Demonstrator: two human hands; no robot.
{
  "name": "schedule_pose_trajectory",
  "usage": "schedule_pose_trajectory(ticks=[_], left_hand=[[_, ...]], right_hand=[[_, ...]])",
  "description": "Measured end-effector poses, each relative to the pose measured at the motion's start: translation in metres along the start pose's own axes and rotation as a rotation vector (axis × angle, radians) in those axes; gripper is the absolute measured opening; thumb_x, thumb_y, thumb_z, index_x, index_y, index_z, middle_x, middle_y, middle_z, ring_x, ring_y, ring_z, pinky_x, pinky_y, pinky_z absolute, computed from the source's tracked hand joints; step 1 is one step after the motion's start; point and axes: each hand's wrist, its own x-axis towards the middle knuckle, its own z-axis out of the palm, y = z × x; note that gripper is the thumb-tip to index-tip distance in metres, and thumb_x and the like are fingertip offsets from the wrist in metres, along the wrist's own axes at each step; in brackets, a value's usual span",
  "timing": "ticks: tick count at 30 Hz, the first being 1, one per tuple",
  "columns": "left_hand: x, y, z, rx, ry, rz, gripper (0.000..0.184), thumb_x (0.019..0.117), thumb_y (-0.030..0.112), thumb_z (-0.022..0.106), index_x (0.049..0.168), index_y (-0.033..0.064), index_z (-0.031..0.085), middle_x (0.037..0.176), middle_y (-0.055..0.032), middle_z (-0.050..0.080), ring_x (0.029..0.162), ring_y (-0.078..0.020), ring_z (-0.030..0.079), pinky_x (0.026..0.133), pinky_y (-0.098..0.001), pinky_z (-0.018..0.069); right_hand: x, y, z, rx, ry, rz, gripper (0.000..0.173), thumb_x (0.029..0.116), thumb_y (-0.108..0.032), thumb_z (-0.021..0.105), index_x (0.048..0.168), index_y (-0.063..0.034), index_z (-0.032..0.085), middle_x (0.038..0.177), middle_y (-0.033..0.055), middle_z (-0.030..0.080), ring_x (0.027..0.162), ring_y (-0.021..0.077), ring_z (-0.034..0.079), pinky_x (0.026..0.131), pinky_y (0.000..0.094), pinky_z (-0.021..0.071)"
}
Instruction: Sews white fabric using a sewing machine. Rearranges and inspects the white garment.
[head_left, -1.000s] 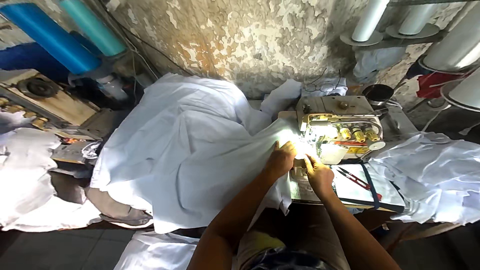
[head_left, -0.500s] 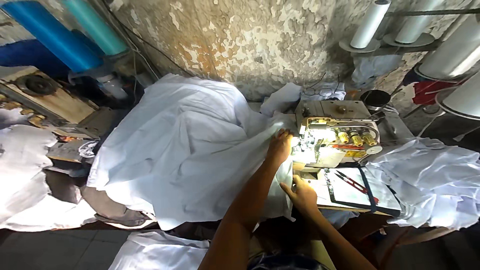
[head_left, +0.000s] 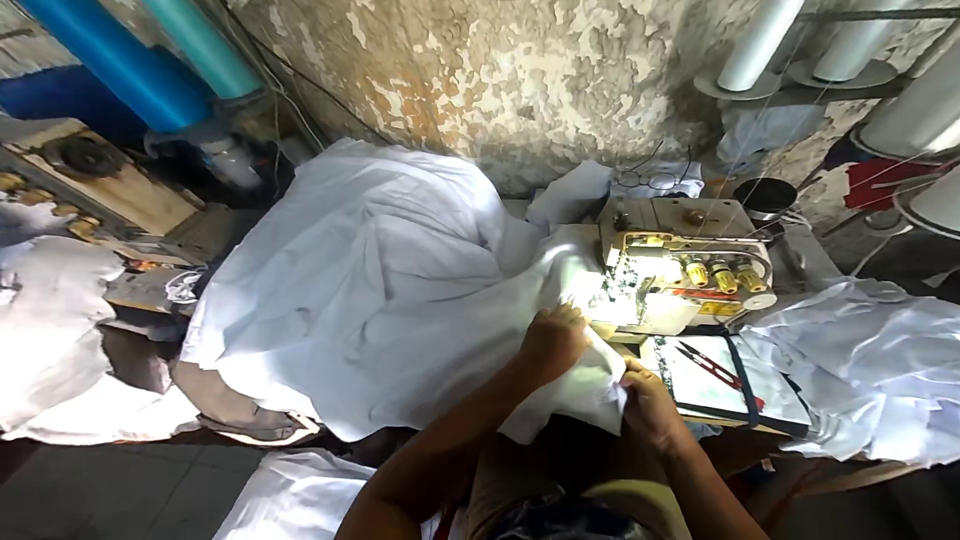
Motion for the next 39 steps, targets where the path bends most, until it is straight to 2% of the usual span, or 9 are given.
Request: schedule_pose_trajectory(ticks=[4,8,10,12,16,21,31,36,39], left_hand=[[0.023,-0.013,0.013,-0.030,-0.007,-0.083,0.065,0.0982,0.036,0.065,0.151,0.0015,0.047,0.156,-0.0162,0.047,0.148,-0.0324,0.039,0.119,-0.0599,0.0266],[0.060,-0.026,0.003,-0.038,-0.109,-0.167,0.068,0.1013,0.032,0.061,0.159,0.0098,0.034,0.166,-0.0100,0.033,0.156,-0.0288,0.024,0.122,-0.0662,0.0093],[0.070,-0.028,0.003,-0.031,-0.123,-0.196,0.065,0.1017,0.029,0.061,0.159,0.0120,0.036,0.166,-0.0074,0.032,0.157,-0.0272,0.021,0.121,-0.0681,0.0058],[0.074,-0.026,0.006,-0.024,-0.076,-0.191,0.060,0.1014,0.022,0.062,0.156,0.0103,0.040,0.164,-0.0099,0.037,0.155,-0.0294,0.024,0.119,-0.0703,0.0064],[0.070,-0.022,0.006,-0.040,-0.043,-0.168,0.055,0.1016,0.012,0.059,0.154,0.0088,0.043,0.161,-0.0127,0.040,0.155,-0.0323,0.026,0.119,-0.0704,0.0075],[0.070,-0.017,0.011,-0.076,0.102,-0.192,0.051,0.0981,0.003,0.061,0.148,0.0094,0.052,0.155,-0.0205,0.046,0.152,-0.0442,0.025,0.117,-0.0710,0.0157],[0.090,-0.019,0.021,-0.004,0.261,-0.183,0.036,0.0982,0.007,0.062,0.134,0.0059,0.061,0.152,-0.0219,0.048,0.151,-0.0460,0.027,0.115,-0.0735,0.0172],[0.063,-0.016,0.032,0.221,0.482,0.097,0.015,0.0913,-0.002,0.063,0.101,0.0002,0.075,0.120,-0.0179,0.070,0.121,-0.0379,0.062,0.105,-0.0579,0.0421],[0.044,0.000,0.032,0.350,0.440,0.107,0.005,0.0869,0.000,0.068,0.087,0.0010,0.074,0.096,-0.0140,0.072,0.094,-0.0319,0.068,0.089,-0.0511,0.0501]], right_hand=[[0.017,0.000,0.001,0.032,0.113,-0.012,0.028,0.1090,-0.013,0.032,0.130,-0.0042,0.049,0.096,0.0036,0.067,0.080,0.0080,0.067,0.070,0.0253,0.0575],[0.016,0.027,0.005,-0.449,0.111,-0.132,0.079,0.0853,-0.014,0.077,0.147,0.0045,0.031,0.126,0.0188,0.060,0.110,0.0160,0.065,0.094,0.0324,0.0560],[0.018,0.039,0.003,-0.650,0.174,-0.178,0.083,0.0848,-0.020,0.079,0.148,0.0066,0.032,0.129,0.0255,0.061,0.117,0.0265,0.064,0.100,0.0432,0.0521],[0.023,0.037,0.004,-0.634,0.243,-0.218,0.065,0.0925,-0.012,0.071,0.145,0.0070,0.038,0.124,0.0240,0.063,0.112,0.0248,0.065,0.098,0.0417,0.0532],[0.027,0.020,0.005,-0.300,0.213,-0.232,0.009,0.1035,-0.004,0.053,0.106,0.0025,0.059,0.080,0.0019,0.066,0.071,0.0026,0.065,0.068,0.0208,0.0560],[0.025,0.014,0.002,-0.210,0.187,-0.170,0.025,0.1087,-0.010,0.044,0.091,-0.0035,0.061,0.072,-0.0022,0.062,0.067,0.0031,0.062,0.066,0.0211,0.0540],[0.026,0.009,0.006,-0.352,0.268,-0.271,0.009,0.1022,-0.001,0.054,0.102,0.0045,0.061,0.078,0.0010,0.063,0.068,0.0004,0.061,0.067,0.0178,0.0527],[0.017,0.019,0.001,-0.359,0.227,-0.281,0.010,0.1020,-0.002,0.054,0.099,0.0025,0.062,0.077,0.0000,0.066,0.068,0.0000,0.063,0.067,0.0176,0.0538],[0.016,0.023,0.001,-0.336,0.238,-0.267,0.010,0.1021,-0.002,0.054,0.098,0.0018,0.062,0.076,-0.0006,0.065,0.067,-0.0006,0.063,0.066,0.0171,0.0537]])
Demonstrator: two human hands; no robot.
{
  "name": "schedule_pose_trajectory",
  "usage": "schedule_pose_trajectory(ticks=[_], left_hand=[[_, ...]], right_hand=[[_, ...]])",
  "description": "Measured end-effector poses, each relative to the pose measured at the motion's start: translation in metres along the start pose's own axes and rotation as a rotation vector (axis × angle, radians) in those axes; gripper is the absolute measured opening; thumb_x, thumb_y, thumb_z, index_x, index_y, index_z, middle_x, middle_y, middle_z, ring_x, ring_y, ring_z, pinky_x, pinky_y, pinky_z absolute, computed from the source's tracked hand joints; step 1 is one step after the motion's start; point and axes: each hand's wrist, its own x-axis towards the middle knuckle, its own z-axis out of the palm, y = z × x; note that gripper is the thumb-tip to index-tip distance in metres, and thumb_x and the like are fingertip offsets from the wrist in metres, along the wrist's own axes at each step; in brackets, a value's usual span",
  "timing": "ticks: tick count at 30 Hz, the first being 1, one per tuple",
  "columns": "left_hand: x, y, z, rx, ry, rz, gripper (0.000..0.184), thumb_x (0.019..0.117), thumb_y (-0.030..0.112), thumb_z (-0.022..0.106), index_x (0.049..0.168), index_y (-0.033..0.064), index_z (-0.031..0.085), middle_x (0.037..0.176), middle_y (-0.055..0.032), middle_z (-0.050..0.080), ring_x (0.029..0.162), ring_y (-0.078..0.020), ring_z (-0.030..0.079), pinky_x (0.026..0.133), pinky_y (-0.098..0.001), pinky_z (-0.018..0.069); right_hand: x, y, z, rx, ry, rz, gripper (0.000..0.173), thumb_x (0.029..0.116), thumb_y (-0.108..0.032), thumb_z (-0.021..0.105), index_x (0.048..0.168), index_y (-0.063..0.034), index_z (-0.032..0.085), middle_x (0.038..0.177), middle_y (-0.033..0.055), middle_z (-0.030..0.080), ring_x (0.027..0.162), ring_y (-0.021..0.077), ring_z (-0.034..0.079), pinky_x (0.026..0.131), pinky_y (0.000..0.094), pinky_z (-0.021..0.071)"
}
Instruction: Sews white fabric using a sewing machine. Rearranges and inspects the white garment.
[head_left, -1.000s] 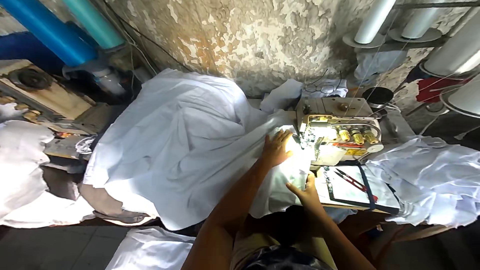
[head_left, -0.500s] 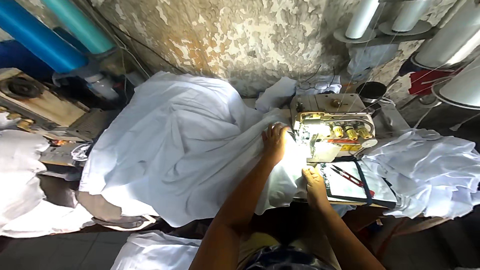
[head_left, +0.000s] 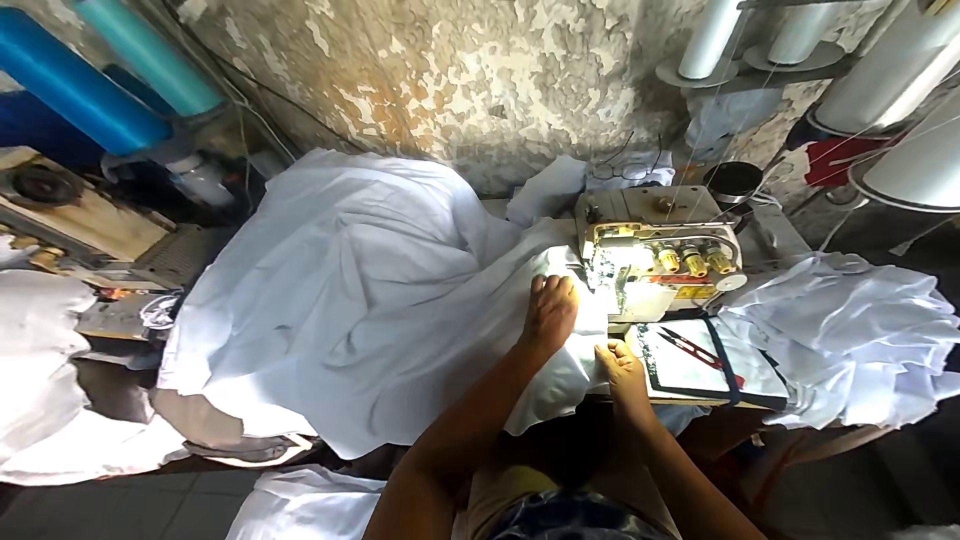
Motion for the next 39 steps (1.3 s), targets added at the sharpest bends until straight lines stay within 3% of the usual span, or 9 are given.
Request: schedule_pose_trajectory(ticks=[3,8,12,19,25,30,34,36,39], left_hand=[[-0.012,0.015,-0.011,-0.113,-0.194,-0.024,0.011,0.0923,0.012,0.069,0.090,0.0026,0.075,0.091,-0.0166,0.070,0.090,-0.0350,0.069,0.081,-0.0519,0.0520],[-0.010,0.018,-0.003,-0.209,-0.415,-0.103,0.035,0.1008,0.035,0.061,0.122,0.0106,0.074,0.141,-0.0246,0.058,0.142,-0.0441,0.044,0.116,-0.0666,0.0261],[0.002,0.012,0.010,-0.182,-0.420,-0.117,0.055,0.0990,0.048,0.060,0.138,0.0093,0.064,0.156,-0.0211,0.044,0.151,-0.0416,0.029,0.118,-0.0701,0.0179],[-0.010,-0.008,-0.011,-0.386,-0.360,-0.005,0.034,0.1007,0.033,0.063,0.126,0.0138,0.073,0.136,-0.0236,0.063,0.140,-0.0430,0.048,0.117,-0.0717,0.0208],[-0.029,-0.038,-0.037,-0.353,-0.397,0.066,0.046,0.0979,0.044,0.063,0.129,0.0113,0.071,0.154,-0.0160,0.050,0.152,-0.0399,0.030,0.119,-0.0720,0.0091],[-0.025,-0.050,-0.059,-0.292,-0.453,0.096,0.059,0.0875,0.063,0.065,0.097,0.0070,0.078,0.143,-0.0188,0.059,0.153,-0.0447,0.024,0.114,-0.0796,-0.0027],[-0.017,-0.028,-0.074,-0.499,-0.398,0.024,0.028,0.0943,0.028,0.071,0.095,0.0002,0.075,0.100,-0.0137,0.073,0.110,-0.0327,0.067,0.111,-0.0711,0.0295],[-0.012,-0.012,-0.076,-0.536,-0.332,-0.032,0.020,0.0992,0.019,0.066,0.097,-0.0008,0.071,0.076,-0.0126,0.068,0.075,-0.0272,0.067,0.084,-0.0521,0.0515],[-0.004,0.003,-0.065,-0.512,-0.202,-0.052,0.017,0.1005,0.012,0.062,0.100,-0.0009,0.073,0.078,-0.0143,0.070,0.072,-0.0281,0.069,0.072,-0.0483,0.0538]], right_hand=[[-0.001,0.003,0.000,0.015,-0.002,-0.011,0.011,0.1025,-0.002,0.053,0.098,0.0022,0.062,0.078,-0.0009,0.065,0.070,-0.0012,0.062,0.068,0.0168,0.0535],[0.007,0.001,0.001,0.007,0.055,-0.060,0.013,0.1023,-0.004,0.054,0.101,0.0044,0.064,0.080,-0.0004,0.066,0.071,-0.0015,0.063,0.070,0.0171,0.0543],[0.009,0.008,-0.003,-0.297,0.202,-0.221,0.030,0.0993,-0.009,0.059,0.121,0.0107,0.058,0.109,0.0190,0.067,0.095,0.0161,0.066,0.086,0.0306,0.0547],[0.000,-0.007,-0.006,-0.728,-0.247,0.103,0.043,0.1027,-0.041,0.059,0.120,-0.0023,0.069,0.107,0.0160,0.072,0.098,0.0313,0.068,0.090,0.0571,0.0500],[-0.021,-0.006,0.001,-0.498,-0.253,-0.268,0.026,0.0947,-0.022,0.066,0.102,0.0019,0.073,0.101,0.0146,0.072,0.094,0.0202,0.068,0.081,0.0376,0.0551],[-0.037,-0.021,0.007,-0.063,-0.205,-0.552,0.006,0.0918,-0.003,0.061,0.092,0.0017,0.065,0.130,0.0171,0.067,0.123,0.0103,0.063,0.099,0.0231,0.0527],[-0.041,-0.023,0.013,0.251,-0.173,-0.088,0.012,0.0964,0.001,0.056,0.108,0.0005,0.052,0.105,0.0007,0.070,0.090,0.0019,0.068,0.079,0.0201,0.0567],[-0.039,-0.023,0.014,0.345,-0.177,0.139,0.015,0.1035,-0.003,0.052,0.118,0.0009,0.054,0.089,0.0028,0.072,0.079,0.0086,0.071,0.075,0.0267,0.0611],[-0.032,-0.024,0.011,0.336,-0.112,0.137,0.018,0.1070,-0.008,0.046,0.107,0.0004,0.062,0.085,0.0027,0.072,0.076,0.0088,0.070,0.073,0.0269,0.0607]])
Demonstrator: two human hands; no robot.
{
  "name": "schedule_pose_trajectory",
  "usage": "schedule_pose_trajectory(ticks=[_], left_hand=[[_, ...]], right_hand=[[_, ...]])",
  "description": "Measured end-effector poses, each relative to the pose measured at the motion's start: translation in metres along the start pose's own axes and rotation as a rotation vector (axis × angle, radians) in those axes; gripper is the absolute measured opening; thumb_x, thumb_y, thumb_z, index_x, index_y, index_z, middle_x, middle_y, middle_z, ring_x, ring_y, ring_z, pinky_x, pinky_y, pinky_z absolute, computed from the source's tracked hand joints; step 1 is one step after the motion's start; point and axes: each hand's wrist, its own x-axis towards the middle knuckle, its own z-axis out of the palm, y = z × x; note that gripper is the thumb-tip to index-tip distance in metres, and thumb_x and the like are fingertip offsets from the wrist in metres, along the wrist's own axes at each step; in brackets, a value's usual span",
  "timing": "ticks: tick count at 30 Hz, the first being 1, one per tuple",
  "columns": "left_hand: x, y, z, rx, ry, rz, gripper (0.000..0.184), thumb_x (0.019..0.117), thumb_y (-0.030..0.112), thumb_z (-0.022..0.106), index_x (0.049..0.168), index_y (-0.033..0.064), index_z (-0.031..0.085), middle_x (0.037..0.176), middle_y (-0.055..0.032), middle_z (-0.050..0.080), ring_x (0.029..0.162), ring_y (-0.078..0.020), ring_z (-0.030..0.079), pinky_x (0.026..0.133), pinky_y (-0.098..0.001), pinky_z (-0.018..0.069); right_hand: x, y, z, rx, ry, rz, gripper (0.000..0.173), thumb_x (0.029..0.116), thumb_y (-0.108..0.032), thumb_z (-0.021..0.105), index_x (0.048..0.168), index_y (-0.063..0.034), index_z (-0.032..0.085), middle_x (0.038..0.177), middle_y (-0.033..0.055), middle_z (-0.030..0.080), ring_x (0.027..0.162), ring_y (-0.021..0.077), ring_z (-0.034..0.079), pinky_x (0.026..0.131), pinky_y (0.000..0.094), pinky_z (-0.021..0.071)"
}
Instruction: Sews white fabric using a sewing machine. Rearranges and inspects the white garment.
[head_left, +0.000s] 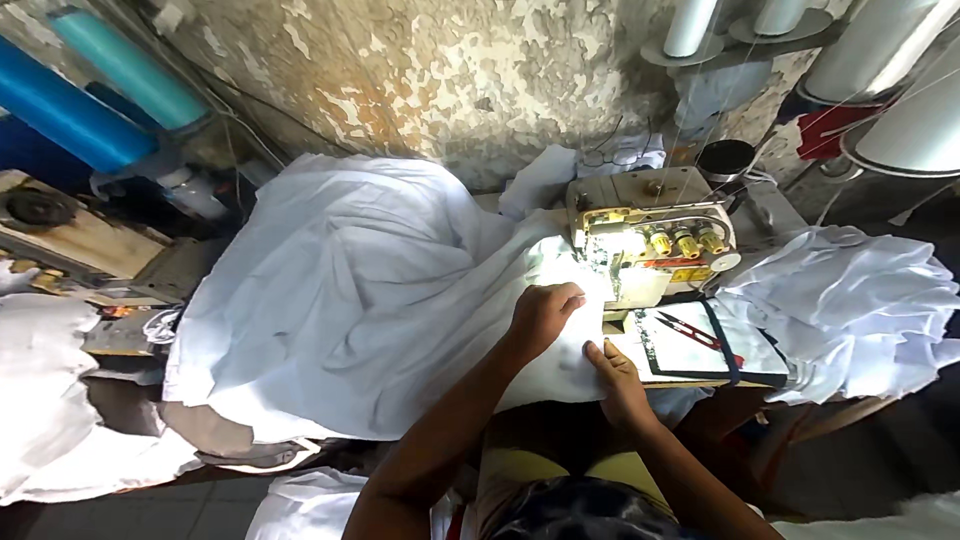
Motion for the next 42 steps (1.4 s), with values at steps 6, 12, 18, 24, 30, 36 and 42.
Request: schedule_pose_trajectory(ticks=[6,12,18,24,30,36,42], left_hand=[[0.028,-0.015,0.041,0.191,0.107,-0.025,0.017,0.0989,0.009,0.063,0.096,-0.0017,0.076,0.089,-0.0190,0.072,0.087,-0.0362,0.070,0.083,-0.0539,0.0513],[0.030,-0.040,0.055,0.104,0.140,-0.080,0.010,0.0933,-0.001,0.064,0.093,-0.0045,0.074,0.089,-0.0195,0.070,0.088,-0.0358,0.069,0.083,-0.0519,0.0529],[0.025,-0.041,0.054,0.099,0.136,-0.082,0.012,0.0908,0.006,0.068,0.086,-0.0024,0.076,0.080,-0.0175,0.068,0.081,-0.0341,0.068,0.078,-0.0514,0.0514],[0.025,-0.038,0.053,0.128,0.138,-0.096,0.014,0.0906,0.008,0.069,0.084,-0.0015,0.076,0.079,-0.0169,0.068,0.079,-0.0335,0.067,0.076,-0.0502,0.0505],[0.028,-0.033,0.051,0.113,0.106,-0.158,0.011,0.0898,0.006,0.069,0.090,-0.0005,0.077,0.083,-0.0174,0.070,0.083,-0.0347,0.068,0.080,-0.0526,0.0502],[0.027,-0.032,0.055,0.131,0.143,-0.161,0.010,0.0890,0.002,0.067,0.089,-0.0011,0.077,0.082,-0.0170,0.070,0.082,-0.0341,0.068,0.080,-0.0514,0.0504],[0.029,-0.029,0.056,0.139,0.140,-0.175,0.009,0.0883,-0.001,0.067,0.091,-0.0010,0.075,0.085,-0.0179,0.071,0.085,-0.0353,0.070,0.081,-0.0526,0.0505]], right_hand=[[0.043,0.000,-0.013,-0.108,0.116,-0.023,0.060,0.0988,0.004,0.056,0.154,-0.0037,0.034,0.120,0.0141,0.064,0.087,0.0094,0.068,0.077,0.0251,0.0582],[0.051,0.016,-0.029,-0.205,-0.029,-0.005,0.017,0.1024,-0.001,0.053,0.118,0.0041,0.056,0.090,0.0032,0.069,0.079,0.0029,0.067,0.074,0.0211,0.0567],[0.038,0.029,-0.044,-0.367,-0.153,0.000,0.013,0.1026,-0.009,0.058,0.100,0.0014,0.066,0.083,-0.0009,0.069,0.074,-0.0005,0.065,0.072,0.0189,0.0548],[0.036,0.030,-0.044,-0.356,-0.164,-0.005,0.011,0.1001,-0.007,0.061,0.101,0.0011,0.069,0.084,-0.0008,0.072,0.077,-0.0004,0.068,0.076,0.0189,0.0567],[0.036,0.028,-0.045,-0.346,-0.174,0.021,0.011,0.0994,-0.008,0.063,0.100,0.0008,0.069,0.083,-0.0001,0.072,0.075,0.0005,0.067,0.073,0.0194,0.0562],[0.036,0.028,-0.045,-0.322,-0.148,0.047,0.008,0.0985,-0.007,0.064,0.096,-0.0012,0.069,0.077,-0.0024,0.070,0.067,-0.0002,0.064,0.065,0.0185,0.0536],[0.034,0.025,-0.043,-0.309,-0.120,0.069,0.011,0.0991,-0.006,0.062,0.092,-0.0017,0.069,0.073,-0.0028,0.069,0.062,0.0002,0.062,0.060,0.0185,0.0520]])
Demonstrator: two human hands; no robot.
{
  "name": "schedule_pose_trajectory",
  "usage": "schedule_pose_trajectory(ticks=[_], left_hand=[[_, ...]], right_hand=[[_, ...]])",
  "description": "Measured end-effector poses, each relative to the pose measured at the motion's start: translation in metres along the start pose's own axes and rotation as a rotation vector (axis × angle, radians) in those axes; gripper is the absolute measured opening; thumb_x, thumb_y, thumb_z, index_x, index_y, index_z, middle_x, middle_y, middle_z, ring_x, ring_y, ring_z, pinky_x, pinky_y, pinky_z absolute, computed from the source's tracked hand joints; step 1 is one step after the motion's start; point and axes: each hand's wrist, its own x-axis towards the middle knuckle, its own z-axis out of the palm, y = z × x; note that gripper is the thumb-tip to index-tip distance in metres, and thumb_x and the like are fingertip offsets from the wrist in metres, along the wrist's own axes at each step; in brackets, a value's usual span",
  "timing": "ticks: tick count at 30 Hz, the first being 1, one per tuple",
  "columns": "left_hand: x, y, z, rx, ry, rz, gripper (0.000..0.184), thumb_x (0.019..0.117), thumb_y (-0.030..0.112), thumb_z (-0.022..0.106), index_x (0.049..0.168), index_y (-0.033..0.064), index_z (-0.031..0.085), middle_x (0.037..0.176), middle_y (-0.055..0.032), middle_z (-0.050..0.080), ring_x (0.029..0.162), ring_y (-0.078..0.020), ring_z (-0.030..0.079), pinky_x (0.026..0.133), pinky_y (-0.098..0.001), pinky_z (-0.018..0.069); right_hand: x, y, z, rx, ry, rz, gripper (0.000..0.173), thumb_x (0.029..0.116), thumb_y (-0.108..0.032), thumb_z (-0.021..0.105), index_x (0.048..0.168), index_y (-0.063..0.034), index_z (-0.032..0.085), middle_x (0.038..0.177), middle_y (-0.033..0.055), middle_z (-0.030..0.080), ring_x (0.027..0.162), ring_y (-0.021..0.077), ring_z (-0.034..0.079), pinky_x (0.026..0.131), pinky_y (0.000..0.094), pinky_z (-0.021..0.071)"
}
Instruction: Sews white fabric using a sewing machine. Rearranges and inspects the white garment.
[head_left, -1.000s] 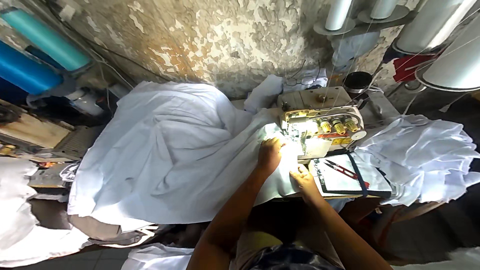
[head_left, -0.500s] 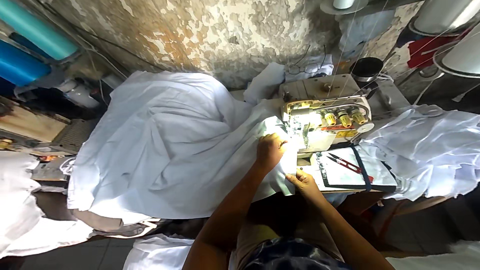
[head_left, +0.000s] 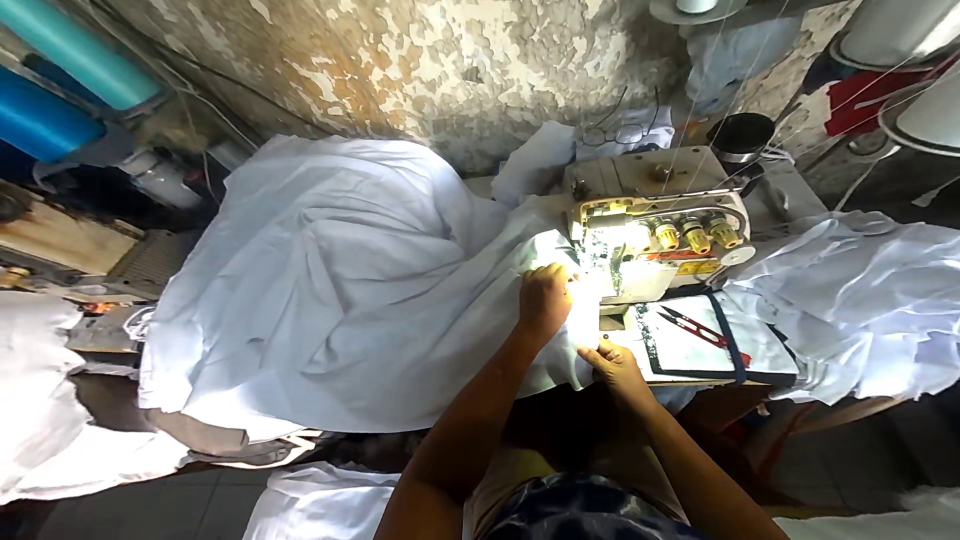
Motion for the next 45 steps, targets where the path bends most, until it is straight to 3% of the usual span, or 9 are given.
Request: schedule_pose_trajectory(ticks=[8,15,19,23,26,30,35,39,45], left_hand=[[-0.033,-0.017,0.015,0.181,0.093,0.226,0.015,0.0898,0.018,0.070,0.083,0.0053,0.074,0.112,-0.0179,0.071,0.111,-0.0352,0.066,0.098,-0.0538,0.0489],[-0.017,-0.003,0.012,0.189,-0.068,0.089,0.031,0.0978,0.010,0.055,0.123,-0.0031,0.068,0.140,-0.0193,0.059,0.130,-0.0373,0.056,0.109,-0.0596,0.0381],[-0.004,-0.006,0.010,0.118,-0.094,0.076,0.033,0.0996,0.006,0.052,0.128,-0.0032,0.066,0.146,-0.0171,0.057,0.132,-0.0365,0.056,0.109,-0.0598,0.0373],[-0.009,-0.013,0.010,0.167,-0.149,0.126,0.035,0.1017,0.015,0.054,0.127,-0.0058,0.065,0.153,-0.0210,0.049,0.143,-0.0380,0.046,0.116,-0.0645,0.0269],[-0.043,-0.026,0.017,0.118,-0.011,0.353,0.032,0.1008,0.025,0.056,0.104,-0.0015,0.074,0.132,-0.0244,0.064,0.134,-0.0416,0.055,0.118,-0.0683,0.0259],[-0.099,-0.027,0.022,0.009,-0.033,0.545,0.060,0.1049,0.054,0.040,0.127,0.0077,0.071,0.133,-0.0113,0.069,0.133,-0.0285,0.059,0.119,-0.0624,0.0299],[-0.123,-0.021,0.026,0.006,0.116,0.533,0.033,0.1026,0.022,0.049,0.121,0.0103,0.074,0.129,-0.0078,0.071,0.131,-0.0223,0.061,0.120,-0.0569,0.0302],[-0.120,-0.016,0.024,-0.022,0.156,0.532,0.031,0.0998,0.018,0.050,0.115,0.0104,0.077,0.123,-0.0088,0.074,0.126,-0.0231,0.064,0.119,-0.0594,0.0297],[-0.117,-0.008,0.022,-0.068,0.204,0.538,0.020,0.1023,0.009,0.055,0.105,0.0112,0.075,0.111,-0.0051,0.078,0.117,-0.0166,0.070,0.120,-0.0555,0.0315]], right_hand=[[-0.005,-0.014,-0.006,-0.234,0.024,-0.086,0.020,0.1020,-0.015,0.060,0.087,-0.0046,0.069,0.070,-0.0071,0.063,0.063,-0.0051,0.057,0.063,0.0148,0.0479],[0.008,-0.022,-0.001,-0.385,0.149,-0.228,0.028,0.1012,-0.019,0.059,0.087,0.0013,0.073,0.109,0.0119,0.066,0.101,0.0104,0.061,0.088,0.0283,0.0503],[0.009,-0.031,0.005,-0.301,0.158,-0.162,0.026,0.1041,-0.012,0.056,0.085,-0.0003,0.069,0.073,-0.0022,0.063,0.068,-0.0028,0.058,0.066,0.0173,0.0480],[0.003,-0.028,0.010,-0.085,0.142,-0.077,0.022,0.1058,-0.010,0.052,0.089,-0.0014,0.063,0.070,-0.0022,0.062,0.065,0.0012,0.060,0.065,0.0201,0.0510],[-0.010,-0.029,0.011,0.142,0.128,0.066,0.016,0.1078,-0.010,0.048,0.097,-0.0023,0.057,0.075,0.0016,0.063,0.067,0.0065,0.063,0.066,0.0233,0.0548],[-0.030,-0.037,0.009,0.415,0.160,0.253,0.030,0.1122,-0.018,0.035,0.114,0.0000,0.059,0.089,0.0083,0.069,0.079,0.0142,0.069,0.074,0.0307,0.0597],[-0.048,-0.036,0.005,0.545,0.030,0.255,0.039,0.1111,-0.019,0.023,0.131,0.0011,0.049,0.100,0.0126,0.072,0.088,0.0197,0.073,0.085,0.0361,0.0601],[-0.056,-0.041,0.007,0.488,0.011,0.196,0.034,0.1015,0.001,0.040,0.135,0.0027,0.046,0.101,0.0114,0.072,0.087,0.0184,0.074,0.087,0.0352,0.0614],[-0.061,-0.037,0.012,0.266,0.116,0.099,0.018,0.1038,0.000,0.048,0.114,0.0054,0.062,0.092,0.0098,0.074,0.080,0.0164,0.074,0.076,0.0311,0.0628]])
